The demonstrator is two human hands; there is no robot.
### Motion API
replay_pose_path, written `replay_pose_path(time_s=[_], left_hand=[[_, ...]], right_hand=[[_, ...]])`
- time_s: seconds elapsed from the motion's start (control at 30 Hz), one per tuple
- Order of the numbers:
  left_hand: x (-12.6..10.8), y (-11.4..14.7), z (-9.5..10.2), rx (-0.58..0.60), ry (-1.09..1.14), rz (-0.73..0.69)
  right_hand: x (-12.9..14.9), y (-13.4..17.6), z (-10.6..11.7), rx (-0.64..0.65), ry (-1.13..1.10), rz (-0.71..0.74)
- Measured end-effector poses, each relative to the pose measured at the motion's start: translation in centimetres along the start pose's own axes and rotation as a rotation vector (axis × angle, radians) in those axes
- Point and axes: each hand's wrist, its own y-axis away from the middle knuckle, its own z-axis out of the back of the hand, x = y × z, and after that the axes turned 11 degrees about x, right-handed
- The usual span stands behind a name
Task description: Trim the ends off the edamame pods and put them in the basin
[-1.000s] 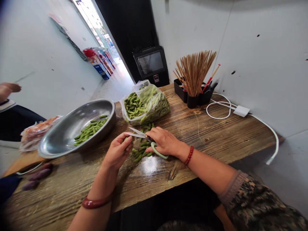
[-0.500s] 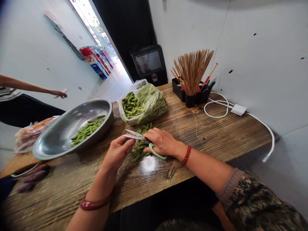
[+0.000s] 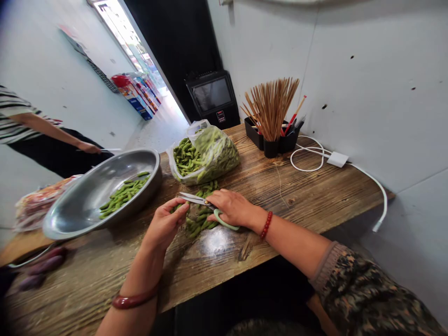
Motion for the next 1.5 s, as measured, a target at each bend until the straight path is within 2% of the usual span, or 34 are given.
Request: replay_pose_path(time_s=[0.1,0.2,0.4,0.63,1.1,1.5], left_hand=[[-0.3,0.0,-0.1,-0.028,0.121,0.013],[-0.7,0.1,-0.1,0.001,0.246,-0.001],[-1.1,0.2,-0.2,0.017,0.354,-0.018],[-0.8,0.3,-0.7,0.053,0.299,-0.005],[-0.3,0.3,-0.8,0.032,0.236,-0.025],[-0.5,0.3,-0.6,0.076,0.342,-0.029]], right_hand=[[0.0,0.0,0.1,-0.06,0.011,-0.035],[0.1,0.0,0.1,-0.112,0.003,-0.031],[0.4,0.0,0.3,-0.129,-0.035,0.007],[0.4,0.0,0.2,-0.054,-0.025,0.042],[0.6,0.0,0.1,-0.073,-0.057,0.074],[0.4,0.2,-0.1,-0.028,0.04,0.041]])
